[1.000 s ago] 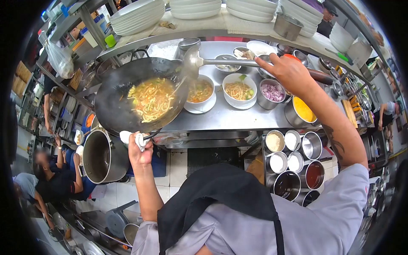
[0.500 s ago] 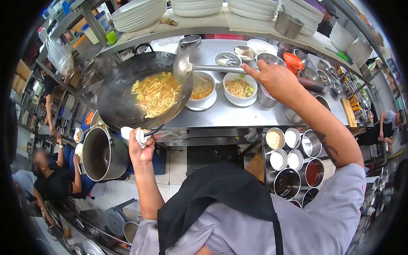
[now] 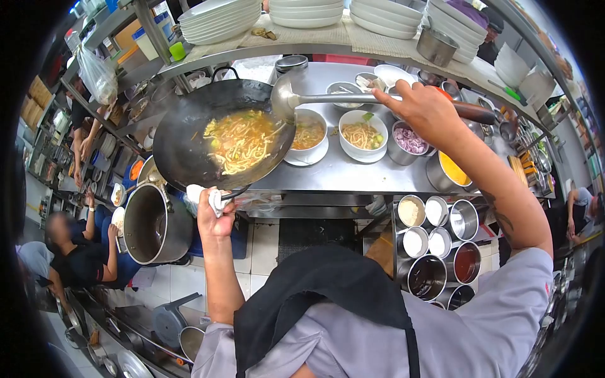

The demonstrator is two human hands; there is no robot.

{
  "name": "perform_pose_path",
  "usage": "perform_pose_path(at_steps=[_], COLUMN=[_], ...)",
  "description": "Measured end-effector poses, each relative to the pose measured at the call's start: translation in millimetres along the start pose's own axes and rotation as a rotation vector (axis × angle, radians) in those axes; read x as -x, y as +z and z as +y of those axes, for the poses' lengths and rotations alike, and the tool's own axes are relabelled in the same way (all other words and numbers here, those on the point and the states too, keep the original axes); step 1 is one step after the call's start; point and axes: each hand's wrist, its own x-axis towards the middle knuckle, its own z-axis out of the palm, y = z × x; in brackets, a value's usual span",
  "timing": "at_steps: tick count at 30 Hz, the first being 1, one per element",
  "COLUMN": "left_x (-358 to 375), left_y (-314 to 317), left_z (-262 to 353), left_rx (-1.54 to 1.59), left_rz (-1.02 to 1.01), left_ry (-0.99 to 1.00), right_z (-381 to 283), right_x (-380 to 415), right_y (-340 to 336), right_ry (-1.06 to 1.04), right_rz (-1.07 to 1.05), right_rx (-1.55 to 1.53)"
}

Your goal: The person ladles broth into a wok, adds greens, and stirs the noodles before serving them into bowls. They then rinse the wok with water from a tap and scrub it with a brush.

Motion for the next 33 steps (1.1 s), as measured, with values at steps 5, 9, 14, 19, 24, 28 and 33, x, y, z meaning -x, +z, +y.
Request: perform_pose_path(at_steps=[5, 9, 14, 19, 24, 28, 33], left_x=[1, 0, 6, 12, 14, 23, 28], left_y=[4, -2, -2, 8, -3, -4, -3], left_z=[0, -1, 3, 3, 6, 9, 13], left_rx=[0.008, 0.03, 0.006, 0.036, 0.038, 0.02, 0.019], left_rz=[0.02, -0.043, -0.025, 0.061, -0.005, 0.035, 0.06], left_ry=[0.0, -0.028, -0.071, -0.036, -0.039, -0.03, -0.016], right_z=[-20, -49, -100, -164, -145, -128, -137], right_x=[-10, -27, -80, -119, -77, -54, -89], right_y=[3, 32, 72, 62, 27, 30, 38], right_ry=[0.059, 0.199, 0.288, 0.266, 0.073, 0.108, 0.319], right_rz=[-0.032, -0.095, -0.051, -0.168, -0.348, -0.232, -0.292], right_rx=[-0.054, -0.401, -1.014, -1.268, -1.295, -1.272, -1.124])
